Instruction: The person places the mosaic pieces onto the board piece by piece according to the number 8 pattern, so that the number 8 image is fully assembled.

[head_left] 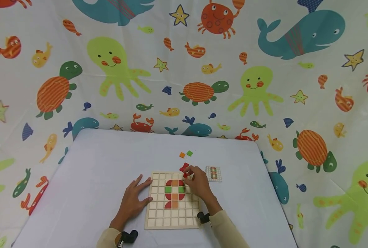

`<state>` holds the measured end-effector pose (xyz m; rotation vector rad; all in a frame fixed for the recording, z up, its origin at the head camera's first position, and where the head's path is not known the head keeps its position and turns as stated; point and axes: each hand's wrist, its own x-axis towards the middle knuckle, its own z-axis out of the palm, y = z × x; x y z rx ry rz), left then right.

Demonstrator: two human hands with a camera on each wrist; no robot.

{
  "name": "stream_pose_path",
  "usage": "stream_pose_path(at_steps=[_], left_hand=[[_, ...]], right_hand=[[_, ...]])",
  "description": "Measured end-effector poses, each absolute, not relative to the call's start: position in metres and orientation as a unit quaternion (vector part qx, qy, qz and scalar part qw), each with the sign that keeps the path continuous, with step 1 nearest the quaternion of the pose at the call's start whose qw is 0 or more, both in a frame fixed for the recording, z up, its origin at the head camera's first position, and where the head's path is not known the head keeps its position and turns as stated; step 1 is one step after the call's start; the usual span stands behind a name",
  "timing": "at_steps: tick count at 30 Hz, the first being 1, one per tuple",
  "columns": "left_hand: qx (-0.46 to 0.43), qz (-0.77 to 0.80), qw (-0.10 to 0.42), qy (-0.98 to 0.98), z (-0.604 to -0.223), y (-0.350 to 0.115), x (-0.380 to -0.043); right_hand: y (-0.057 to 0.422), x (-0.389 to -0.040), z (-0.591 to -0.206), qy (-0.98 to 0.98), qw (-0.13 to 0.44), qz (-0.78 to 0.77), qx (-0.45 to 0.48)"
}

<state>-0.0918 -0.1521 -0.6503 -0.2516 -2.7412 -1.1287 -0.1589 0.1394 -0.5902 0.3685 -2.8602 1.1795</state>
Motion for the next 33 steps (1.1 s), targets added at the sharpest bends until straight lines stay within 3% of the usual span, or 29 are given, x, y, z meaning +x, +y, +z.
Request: stream_pose_path(at_steps=[6, 10, 19, 29, 33], left_hand=[[-0.091, -0.378, 0.081, -0.918, -0.653, -0.152, -0.094], [-0.098, -0.381, 0.091, -0.915, -0.654, -0.153, -0.095], [-0.098, -0.379, 0.102, -0.914, -0.653, -0.153, -0.093], [-0.092, -0.382, 0.092, -0.915, -0.652, -0.153, -0.092], [-0.091, -0.381, 0.088, -0.916, -0.653, -0.153, -0.093]], right_hand=[[0.142, -0.105, -0.598, -0.92, -0.032, 0.374, 0.111], [0.141, -0.087, -0.605, -0.923, -0.05, 0.369, 0.099], [0.135, -0.079, -0.61, -0.934, -0.026, 0.35, 0.063], [0.125, -0.078, -0.616, -0.948, 0.039, 0.315, 0.033], [0.12, -0.075, -0.611, -0.953, 0.031, 0.302, 0.018]])
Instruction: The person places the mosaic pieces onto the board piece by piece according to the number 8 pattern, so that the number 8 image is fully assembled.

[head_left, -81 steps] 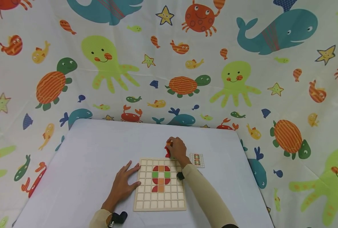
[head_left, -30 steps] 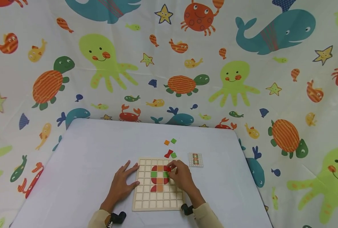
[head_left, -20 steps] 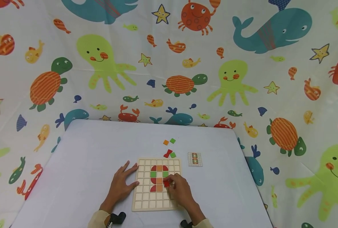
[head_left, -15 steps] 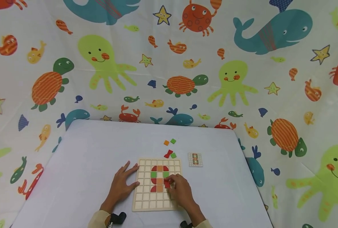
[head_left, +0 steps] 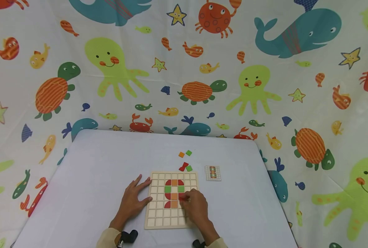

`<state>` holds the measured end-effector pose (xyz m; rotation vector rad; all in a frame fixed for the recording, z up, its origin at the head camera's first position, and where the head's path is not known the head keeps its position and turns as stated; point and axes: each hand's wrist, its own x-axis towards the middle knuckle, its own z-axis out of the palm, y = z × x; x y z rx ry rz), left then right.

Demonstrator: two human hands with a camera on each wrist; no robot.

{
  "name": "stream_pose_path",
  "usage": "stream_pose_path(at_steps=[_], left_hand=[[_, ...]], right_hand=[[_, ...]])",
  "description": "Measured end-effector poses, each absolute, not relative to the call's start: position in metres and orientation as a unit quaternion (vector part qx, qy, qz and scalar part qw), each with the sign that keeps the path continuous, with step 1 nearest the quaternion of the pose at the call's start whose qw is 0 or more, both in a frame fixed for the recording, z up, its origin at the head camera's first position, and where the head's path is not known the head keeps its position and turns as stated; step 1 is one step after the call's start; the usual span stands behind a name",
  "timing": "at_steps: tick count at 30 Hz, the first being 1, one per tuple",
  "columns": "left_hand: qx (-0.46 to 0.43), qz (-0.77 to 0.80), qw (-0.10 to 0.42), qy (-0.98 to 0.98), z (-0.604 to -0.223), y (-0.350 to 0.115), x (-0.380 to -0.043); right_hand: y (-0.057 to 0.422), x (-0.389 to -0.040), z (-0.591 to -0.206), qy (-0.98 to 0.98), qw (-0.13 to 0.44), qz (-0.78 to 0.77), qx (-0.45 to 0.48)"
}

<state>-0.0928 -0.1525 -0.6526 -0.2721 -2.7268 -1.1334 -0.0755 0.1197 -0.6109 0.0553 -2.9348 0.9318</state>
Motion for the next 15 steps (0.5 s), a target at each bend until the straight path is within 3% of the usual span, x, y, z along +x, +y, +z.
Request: stream_pose_path(at_steps=[15], left_hand=[[-0.091, -0.381, 0.09, -0.916, -0.652, -0.1517, -0.0929]], right_hand=[[0.1118, -0.0711, -0.6074, -0.953, 0.012, 0.3, -0.03]])
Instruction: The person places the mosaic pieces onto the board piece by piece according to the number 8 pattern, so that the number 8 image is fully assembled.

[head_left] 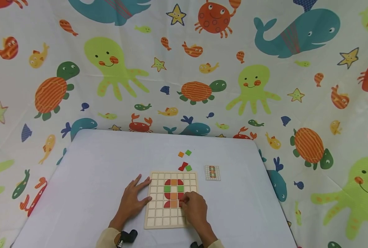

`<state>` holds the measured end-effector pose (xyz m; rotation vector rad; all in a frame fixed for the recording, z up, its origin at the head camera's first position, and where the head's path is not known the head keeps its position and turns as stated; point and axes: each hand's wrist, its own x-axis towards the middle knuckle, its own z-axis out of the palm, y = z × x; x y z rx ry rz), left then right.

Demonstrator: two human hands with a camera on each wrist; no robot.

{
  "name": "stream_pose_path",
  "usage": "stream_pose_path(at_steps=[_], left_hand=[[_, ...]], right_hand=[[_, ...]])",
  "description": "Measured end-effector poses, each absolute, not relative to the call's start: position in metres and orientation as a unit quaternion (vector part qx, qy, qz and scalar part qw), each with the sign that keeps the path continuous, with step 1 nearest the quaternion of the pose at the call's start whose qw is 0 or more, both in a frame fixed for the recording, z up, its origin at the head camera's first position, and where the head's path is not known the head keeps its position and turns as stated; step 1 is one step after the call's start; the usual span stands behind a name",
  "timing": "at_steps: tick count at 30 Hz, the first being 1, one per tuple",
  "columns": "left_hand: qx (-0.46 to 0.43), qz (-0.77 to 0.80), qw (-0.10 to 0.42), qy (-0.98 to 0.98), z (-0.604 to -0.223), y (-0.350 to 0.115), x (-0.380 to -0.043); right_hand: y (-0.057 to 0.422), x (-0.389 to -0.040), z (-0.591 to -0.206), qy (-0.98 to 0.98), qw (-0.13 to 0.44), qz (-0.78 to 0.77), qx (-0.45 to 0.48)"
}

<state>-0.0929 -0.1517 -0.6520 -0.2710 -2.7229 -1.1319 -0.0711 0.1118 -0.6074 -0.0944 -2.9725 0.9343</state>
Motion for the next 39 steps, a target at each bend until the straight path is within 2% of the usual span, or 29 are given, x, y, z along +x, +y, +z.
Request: stream_pose_path(at_steps=[22, 34, 39], left_hand=[[-0.083, -0.373, 0.081, -0.92, -0.648, -0.151, -0.091], [-0.087, -0.373, 0.085, -0.92, -0.648, -0.151, -0.092], [-0.085, -0.376, 0.081, -0.919, -0.647, -0.151, -0.093]], right_hand=[[0.125, -0.07, -0.607, -0.933, -0.016, 0.36, -0.008], [0.132, -0.092, -0.596, -0.923, -0.011, 0.385, 0.006], [0.136, -0.11, -0.594, -0.919, 0.015, 0.394, 0.011]])
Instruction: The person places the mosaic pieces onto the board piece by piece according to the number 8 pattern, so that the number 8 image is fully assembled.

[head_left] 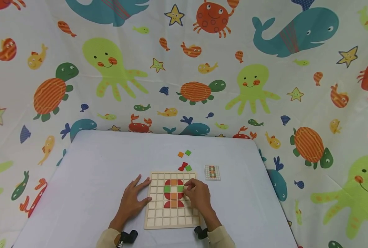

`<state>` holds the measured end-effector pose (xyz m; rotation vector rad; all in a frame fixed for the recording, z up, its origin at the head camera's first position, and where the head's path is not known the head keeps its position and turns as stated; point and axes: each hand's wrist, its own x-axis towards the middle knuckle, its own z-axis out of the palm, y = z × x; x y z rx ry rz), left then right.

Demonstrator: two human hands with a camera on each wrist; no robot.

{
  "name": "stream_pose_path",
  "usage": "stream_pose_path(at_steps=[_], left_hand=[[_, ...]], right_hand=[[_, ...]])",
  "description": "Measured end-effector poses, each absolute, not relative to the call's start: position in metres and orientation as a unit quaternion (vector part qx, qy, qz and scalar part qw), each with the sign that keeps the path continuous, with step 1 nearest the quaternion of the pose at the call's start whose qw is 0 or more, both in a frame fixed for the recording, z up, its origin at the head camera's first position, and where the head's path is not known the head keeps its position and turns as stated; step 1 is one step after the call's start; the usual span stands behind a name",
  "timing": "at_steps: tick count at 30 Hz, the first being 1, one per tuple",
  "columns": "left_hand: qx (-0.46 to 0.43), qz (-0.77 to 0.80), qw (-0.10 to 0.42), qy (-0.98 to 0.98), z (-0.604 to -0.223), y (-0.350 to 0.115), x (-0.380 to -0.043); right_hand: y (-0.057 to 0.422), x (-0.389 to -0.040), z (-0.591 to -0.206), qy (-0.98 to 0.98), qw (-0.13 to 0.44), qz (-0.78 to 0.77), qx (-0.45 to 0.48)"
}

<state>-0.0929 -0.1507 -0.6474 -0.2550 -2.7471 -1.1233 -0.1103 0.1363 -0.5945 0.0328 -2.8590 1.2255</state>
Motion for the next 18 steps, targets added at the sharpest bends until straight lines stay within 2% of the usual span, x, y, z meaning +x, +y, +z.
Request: stream_pose_path(at_steps=[11, 18], left_hand=[[-0.09, -0.379, 0.094, -0.916, -0.65, -0.151, -0.093], [-0.089, -0.385, 0.092, -0.914, -0.65, -0.151, -0.092]], right_hand=[[0.146, -0.168, -0.596, -0.919, 0.088, 0.38, 0.052], [0.144, -0.198, -0.597, -0.931, 0.06, 0.359, 0.025]])
